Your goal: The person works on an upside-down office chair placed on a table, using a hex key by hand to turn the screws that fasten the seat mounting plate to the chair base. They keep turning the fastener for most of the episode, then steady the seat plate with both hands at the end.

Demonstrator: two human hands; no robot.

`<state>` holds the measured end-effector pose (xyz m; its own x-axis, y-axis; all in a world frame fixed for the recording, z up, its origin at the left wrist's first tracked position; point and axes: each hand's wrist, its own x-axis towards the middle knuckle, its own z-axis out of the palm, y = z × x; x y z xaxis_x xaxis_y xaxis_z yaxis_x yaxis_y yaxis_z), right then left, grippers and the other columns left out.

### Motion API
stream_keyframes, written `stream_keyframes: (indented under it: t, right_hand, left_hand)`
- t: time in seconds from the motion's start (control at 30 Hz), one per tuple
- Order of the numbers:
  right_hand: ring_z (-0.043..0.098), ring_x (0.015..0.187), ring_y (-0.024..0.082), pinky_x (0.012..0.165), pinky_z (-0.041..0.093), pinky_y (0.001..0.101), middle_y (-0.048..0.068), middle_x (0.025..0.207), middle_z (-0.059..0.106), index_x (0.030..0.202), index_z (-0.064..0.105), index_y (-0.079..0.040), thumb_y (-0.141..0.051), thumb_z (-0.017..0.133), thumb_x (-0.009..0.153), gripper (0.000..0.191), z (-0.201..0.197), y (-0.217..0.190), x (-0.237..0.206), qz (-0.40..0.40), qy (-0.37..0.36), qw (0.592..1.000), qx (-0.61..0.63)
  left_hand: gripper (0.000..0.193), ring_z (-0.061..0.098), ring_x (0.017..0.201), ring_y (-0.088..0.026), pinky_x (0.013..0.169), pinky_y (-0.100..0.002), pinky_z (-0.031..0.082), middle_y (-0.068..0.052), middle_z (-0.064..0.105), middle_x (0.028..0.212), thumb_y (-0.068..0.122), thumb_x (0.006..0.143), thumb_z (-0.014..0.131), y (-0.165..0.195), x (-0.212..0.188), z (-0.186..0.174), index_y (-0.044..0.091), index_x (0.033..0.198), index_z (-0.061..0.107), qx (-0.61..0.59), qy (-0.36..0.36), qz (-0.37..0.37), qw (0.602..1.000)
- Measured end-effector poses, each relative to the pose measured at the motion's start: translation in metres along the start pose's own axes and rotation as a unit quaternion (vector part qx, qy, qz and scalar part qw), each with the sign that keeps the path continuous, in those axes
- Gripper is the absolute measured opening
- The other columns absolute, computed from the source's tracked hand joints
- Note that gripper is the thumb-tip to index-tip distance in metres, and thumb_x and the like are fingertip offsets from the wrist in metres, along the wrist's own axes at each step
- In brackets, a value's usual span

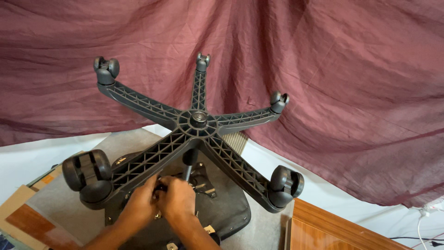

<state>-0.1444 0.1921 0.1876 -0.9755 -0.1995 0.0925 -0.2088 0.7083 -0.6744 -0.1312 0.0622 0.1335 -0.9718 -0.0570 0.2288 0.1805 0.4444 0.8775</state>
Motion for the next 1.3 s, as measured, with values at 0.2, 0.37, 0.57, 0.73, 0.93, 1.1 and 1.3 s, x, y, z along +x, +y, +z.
stream_keyframes:
  t: [0.2, 0.37, 0.57, 0.73, 0.93, 1.1, 1.3]
  right_hand:
    - [0.073, 0.087, 0.036, 0.08, 0.057, 0.0443, 0.016, 0.09, 0.075, 0.097, 0.077, -0.013, -0.018, 0.077, 0.082, 0.016, 0.001, -0.007, -0.002, 0.021, -0.002, 0.998, -0.052]
    - [0.073, 0.089, 0.036, 0.08, 0.057, 0.0435, 0.017, 0.09, 0.074, 0.093, 0.076, -0.008, -0.025, 0.079, 0.084, 0.02, -0.003, -0.013, -0.001, 0.071, -0.048, 0.991, -0.098]
    - [0.073, 0.089, 0.035, 0.081, 0.058, 0.0432, 0.018, 0.092, 0.074, 0.107, 0.073, -0.012, -0.016, 0.08, 0.08, 0.029, -0.006, -0.014, 0.001, 0.037, -0.018, 0.998, -0.037]
    - [0.074, 0.087, 0.033, 0.08, 0.058, 0.0418, 0.015, 0.088, 0.074, 0.095, 0.079, -0.013, -0.017, 0.079, 0.081, 0.014, 0.006, -0.008, 0.008, -0.002, -0.053, 0.997, -0.064]
    - [0.074, 0.086, 0.034, 0.084, 0.058, 0.041, 0.015, 0.088, 0.075, 0.091, 0.083, -0.016, -0.006, 0.075, 0.079, 0.017, 0.02, 0.021, 0.027, -0.061, -0.011, 0.997, -0.044]
    - [0.074, 0.091, 0.033, 0.085, 0.058, 0.0398, 0.017, 0.096, 0.075, 0.094, 0.08, -0.01, -0.006, 0.079, 0.07, 0.025, 0.022, 0.039, 0.044, -0.113, -0.024, 0.993, 0.007]
    - [0.074, 0.097, 0.034, 0.086, 0.058, 0.0394, 0.018, 0.101, 0.076, 0.1, 0.079, -0.008, -0.002, 0.076, 0.071, 0.03, 0.022, 0.032, 0.033, -0.12, -0.008, 0.989, 0.087]
  left_hand:
    - [0.066, 0.071, 0.086, -0.036, 0.073, -0.043, 0.054, -0.02, 0.072, 0.096, 0.003, 0.088, 0.056, -0.002, -0.014, 0.012, 0.011, 0.152, 0.047, 0.087, 0.094, 0.03, 0.991]
    - [0.04, 0.073, 0.084, -0.031, 0.073, -0.04, 0.056, -0.018, 0.074, 0.094, 0.003, 0.081, 0.064, 0.007, -0.011, 0.014, 0.006, 0.121, 0.064, 0.067, 0.151, 0.011, 0.986]
    - [0.03, 0.066, 0.072, -0.027, 0.065, -0.038, 0.055, -0.016, 0.073, 0.083, 0.002, 0.078, 0.068, -0.01, -0.003, 0.012, 0.004, 0.108, 0.066, -0.063, 0.079, 0.022, 0.995]
    - [0.025, 0.069, 0.076, -0.023, 0.07, -0.036, 0.056, -0.014, 0.073, 0.089, 0.009, 0.081, 0.072, -0.034, -0.001, 0.017, 0.004, 0.105, 0.065, 0.043, 0.079, -0.02, 0.996]
    - [0.051, 0.074, 0.09, -0.021, 0.083, -0.035, 0.057, -0.01, 0.077, 0.1, 0.013, 0.071, 0.086, -0.036, 0.008, 0.002, 0.008, 0.117, 0.067, 0.035, -0.002, -0.078, 0.996]
    - [0.06, 0.076, 0.099, -0.023, 0.088, -0.036, 0.061, -0.012, 0.077, 0.11, 0.007, 0.068, 0.086, -0.029, 0.019, -0.015, 0.005, 0.123, 0.062, -0.053, -0.102, -0.127, 0.985]
    - [0.064, 0.07, 0.104, -0.019, 0.093, -0.035, 0.056, -0.009, 0.073, 0.114, 0.011, 0.069, 0.091, -0.047, 0.026, -0.018, 0.005, 0.125, 0.061, 0.085, -0.06, -0.064, 0.993]
